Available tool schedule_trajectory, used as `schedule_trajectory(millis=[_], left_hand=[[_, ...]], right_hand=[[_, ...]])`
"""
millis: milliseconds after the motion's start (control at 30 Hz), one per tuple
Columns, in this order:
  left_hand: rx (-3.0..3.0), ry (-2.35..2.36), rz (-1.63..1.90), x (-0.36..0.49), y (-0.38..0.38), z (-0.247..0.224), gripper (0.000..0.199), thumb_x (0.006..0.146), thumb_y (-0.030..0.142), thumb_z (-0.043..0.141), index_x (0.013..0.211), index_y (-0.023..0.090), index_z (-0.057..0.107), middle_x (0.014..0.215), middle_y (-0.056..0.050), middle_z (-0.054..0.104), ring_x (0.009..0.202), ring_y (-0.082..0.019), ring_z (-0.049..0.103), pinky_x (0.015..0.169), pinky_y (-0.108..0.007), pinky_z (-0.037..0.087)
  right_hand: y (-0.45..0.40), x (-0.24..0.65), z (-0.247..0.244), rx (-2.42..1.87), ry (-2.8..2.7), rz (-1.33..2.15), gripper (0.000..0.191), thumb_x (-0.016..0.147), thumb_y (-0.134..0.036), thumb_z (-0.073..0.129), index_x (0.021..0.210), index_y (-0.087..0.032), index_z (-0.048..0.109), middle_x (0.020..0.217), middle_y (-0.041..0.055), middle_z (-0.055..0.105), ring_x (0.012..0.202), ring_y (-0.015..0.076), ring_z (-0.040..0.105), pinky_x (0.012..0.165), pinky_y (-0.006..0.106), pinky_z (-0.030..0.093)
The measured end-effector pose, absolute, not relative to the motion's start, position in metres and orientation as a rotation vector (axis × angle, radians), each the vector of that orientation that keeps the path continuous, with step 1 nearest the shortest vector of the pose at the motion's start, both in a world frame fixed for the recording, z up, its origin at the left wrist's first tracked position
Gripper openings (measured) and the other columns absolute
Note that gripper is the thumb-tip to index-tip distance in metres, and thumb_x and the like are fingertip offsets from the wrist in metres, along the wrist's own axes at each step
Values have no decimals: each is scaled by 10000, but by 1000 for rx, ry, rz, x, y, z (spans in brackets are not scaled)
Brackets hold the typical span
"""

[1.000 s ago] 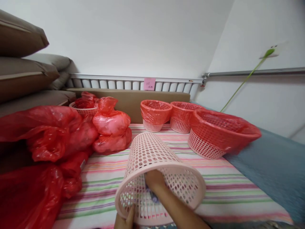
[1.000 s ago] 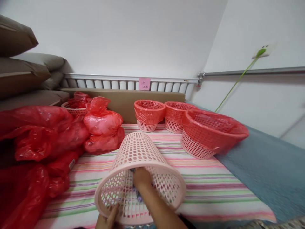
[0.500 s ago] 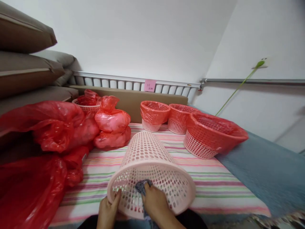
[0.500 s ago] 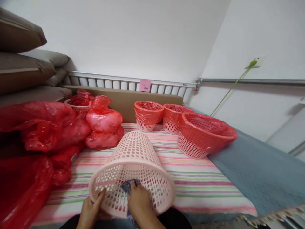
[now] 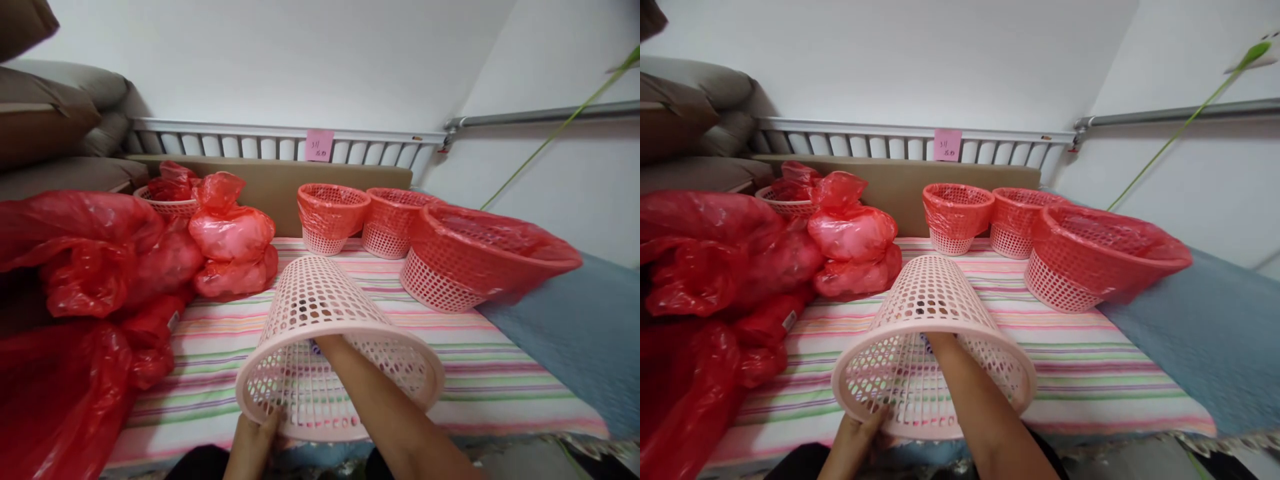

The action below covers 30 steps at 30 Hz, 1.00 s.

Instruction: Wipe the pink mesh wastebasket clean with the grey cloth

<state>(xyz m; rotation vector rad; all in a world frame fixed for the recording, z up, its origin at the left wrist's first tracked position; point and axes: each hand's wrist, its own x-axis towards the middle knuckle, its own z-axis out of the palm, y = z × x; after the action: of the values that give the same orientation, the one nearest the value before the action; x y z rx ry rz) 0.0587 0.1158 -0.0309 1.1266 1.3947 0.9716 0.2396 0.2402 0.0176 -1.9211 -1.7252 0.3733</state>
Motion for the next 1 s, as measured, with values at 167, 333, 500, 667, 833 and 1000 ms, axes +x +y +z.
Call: schedule_trajectory(millis=[167,333,500,667,833,1000], left_hand=[[1157,1406,1081,63,115,-30,511,597,558,641,859,122,690,848,-121,733,855,-298,659,733,-339,532],[1167,1395,999,62,112,-26,481,619,594,598,760,139,666,562,-54,675,524,-230,621,490,-305,501],[1209,1348,1004,59,109,-24,474,629,612,578,690,149,654,402,-10,577,430,-198,562,415,-267,446],[1261,1403,1102,49,111,-29,524,624,626,571,690,116,674,595,-76,695,632,-248,641,578,-289,504],[1279,1406,1147,44,110,-26,522,624,620,577,759,128,688,718,-95,731,804,-279,659,716,-302,522],[1268,1397,1109,47,111,-21,485,622,606,592,726,140,679,623,-71,704,791,-279,659,721,-308,526]], right_hand=[[236,239,18,-2054,-1836,302,396,920,-329,298,1258,-255,490,1266,56,545,1182,215,468,998,360,346],[179,224,12,-2231,-1939,229,330,792,-190,453,1081,-149,608,933,158,669,877,282,633,786,410,466],[101,211,7,-2226,-2194,148,351,733,-213,510,1067,-155,597,867,150,670,802,291,644,680,381,483],[84,216,20,-2253,-2190,117,302,765,-290,498,1032,-185,592,892,128,666,818,287,645,692,382,480],[107,223,14,-2352,-2154,104,362,765,-203,468,1104,-143,582,905,160,662,837,286,643,699,370,479],[162,222,10,-2280,-2011,194,334,775,-179,479,1080,-139,608,921,167,666,879,285,635,764,396,471]])
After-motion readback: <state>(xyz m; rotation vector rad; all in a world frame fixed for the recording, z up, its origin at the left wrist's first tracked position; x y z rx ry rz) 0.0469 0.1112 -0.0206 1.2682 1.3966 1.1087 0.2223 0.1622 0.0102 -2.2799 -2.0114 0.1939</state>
